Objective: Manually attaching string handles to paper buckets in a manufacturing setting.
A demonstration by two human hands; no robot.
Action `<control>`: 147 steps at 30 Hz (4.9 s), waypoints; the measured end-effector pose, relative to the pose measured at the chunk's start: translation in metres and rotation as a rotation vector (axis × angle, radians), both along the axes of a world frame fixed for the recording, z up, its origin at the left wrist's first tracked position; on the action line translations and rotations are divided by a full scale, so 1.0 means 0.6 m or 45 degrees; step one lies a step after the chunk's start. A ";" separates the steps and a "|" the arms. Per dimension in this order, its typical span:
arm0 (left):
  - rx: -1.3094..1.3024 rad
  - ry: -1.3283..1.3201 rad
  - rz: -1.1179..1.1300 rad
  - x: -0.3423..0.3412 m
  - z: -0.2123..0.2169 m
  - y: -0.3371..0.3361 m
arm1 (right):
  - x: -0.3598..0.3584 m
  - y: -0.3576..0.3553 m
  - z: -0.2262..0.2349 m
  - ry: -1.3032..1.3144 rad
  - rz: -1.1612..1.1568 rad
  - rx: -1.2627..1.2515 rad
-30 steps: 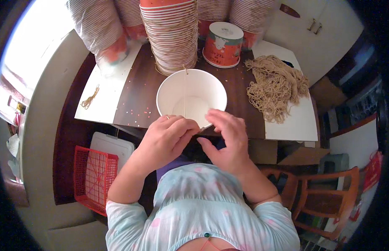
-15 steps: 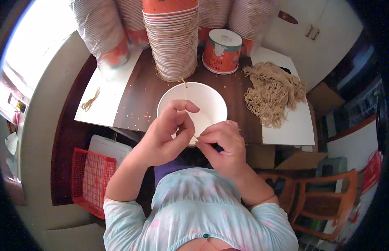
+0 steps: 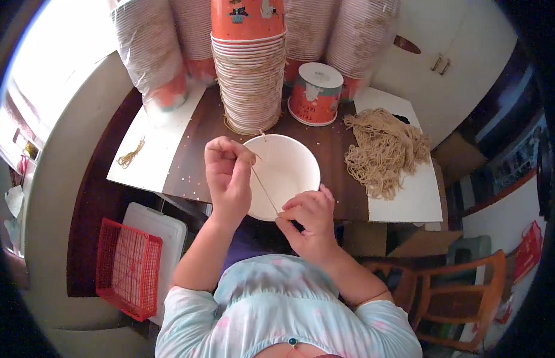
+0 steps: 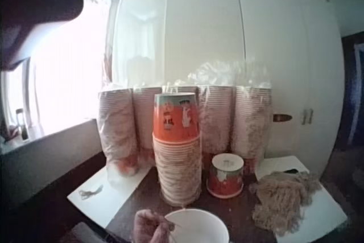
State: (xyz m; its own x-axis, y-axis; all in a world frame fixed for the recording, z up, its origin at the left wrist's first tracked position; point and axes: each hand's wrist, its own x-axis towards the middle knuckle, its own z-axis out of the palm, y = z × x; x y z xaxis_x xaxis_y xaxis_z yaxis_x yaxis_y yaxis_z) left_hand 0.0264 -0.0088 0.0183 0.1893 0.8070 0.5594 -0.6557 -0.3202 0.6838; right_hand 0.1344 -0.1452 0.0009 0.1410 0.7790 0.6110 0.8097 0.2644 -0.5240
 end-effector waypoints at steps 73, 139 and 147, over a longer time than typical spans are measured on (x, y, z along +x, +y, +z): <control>-0.696 0.383 -0.783 0.191 -0.149 0.106 | 0.329 0.222 0.116 0.182 -0.351 -0.302; 1.063 0.953 -0.111 0.032 0.075 0.022 | 0.436 0.150 0.013 -0.249 -0.044 -0.545; 0.586 1.138 -0.261 0.185 0.150 0.082 | 0.464 0.164 0.211 0.460 0.044 -0.394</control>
